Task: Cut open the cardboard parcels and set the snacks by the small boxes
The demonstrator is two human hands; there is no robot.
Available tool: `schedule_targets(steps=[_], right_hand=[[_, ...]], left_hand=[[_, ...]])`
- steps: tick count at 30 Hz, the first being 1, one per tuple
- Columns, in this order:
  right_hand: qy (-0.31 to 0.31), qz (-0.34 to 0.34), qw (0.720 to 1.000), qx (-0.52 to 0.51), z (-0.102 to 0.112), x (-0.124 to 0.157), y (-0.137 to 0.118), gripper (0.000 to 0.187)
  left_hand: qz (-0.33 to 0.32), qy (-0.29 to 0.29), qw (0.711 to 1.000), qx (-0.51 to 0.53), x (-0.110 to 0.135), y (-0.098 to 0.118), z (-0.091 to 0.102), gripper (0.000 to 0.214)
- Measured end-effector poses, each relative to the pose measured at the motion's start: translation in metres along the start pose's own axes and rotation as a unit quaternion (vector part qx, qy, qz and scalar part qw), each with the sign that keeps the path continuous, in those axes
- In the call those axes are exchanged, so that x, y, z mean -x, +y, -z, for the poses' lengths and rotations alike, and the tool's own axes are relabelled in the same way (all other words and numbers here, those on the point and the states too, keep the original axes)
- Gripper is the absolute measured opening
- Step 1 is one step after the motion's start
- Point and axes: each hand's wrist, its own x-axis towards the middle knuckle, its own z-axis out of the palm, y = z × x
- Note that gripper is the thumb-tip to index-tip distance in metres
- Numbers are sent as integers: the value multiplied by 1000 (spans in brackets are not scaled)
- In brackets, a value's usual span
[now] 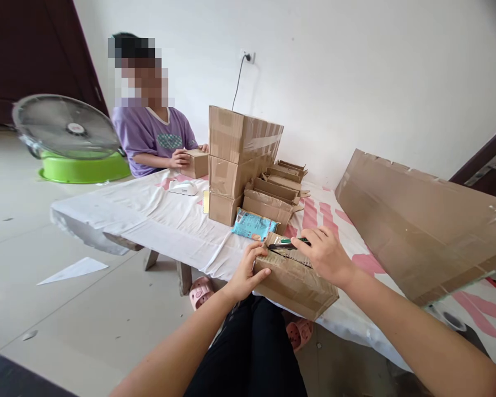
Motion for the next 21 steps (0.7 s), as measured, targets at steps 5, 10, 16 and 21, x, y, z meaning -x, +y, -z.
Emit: schedule_targets(steps=[5, 10, 16, 21], right_hand=[[-57, 37, 996, 61, 16, 23, 15, 37], [-95, 42, 993, 51, 36, 59, 31, 40], [-122, 17, 990, 64, 48, 81, 36, 40], [-103, 39, 991, 71, 41, 73, 29, 36]], left_hand=[[12, -6, 1000, -10, 1, 1, 1, 38], [19, -1, 999, -30, 1, 2, 1, 38], [24, -7, 998, -52, 2, 2, 0, 34], [8, -3, 998, -58, 2, 0, 0, 31]])
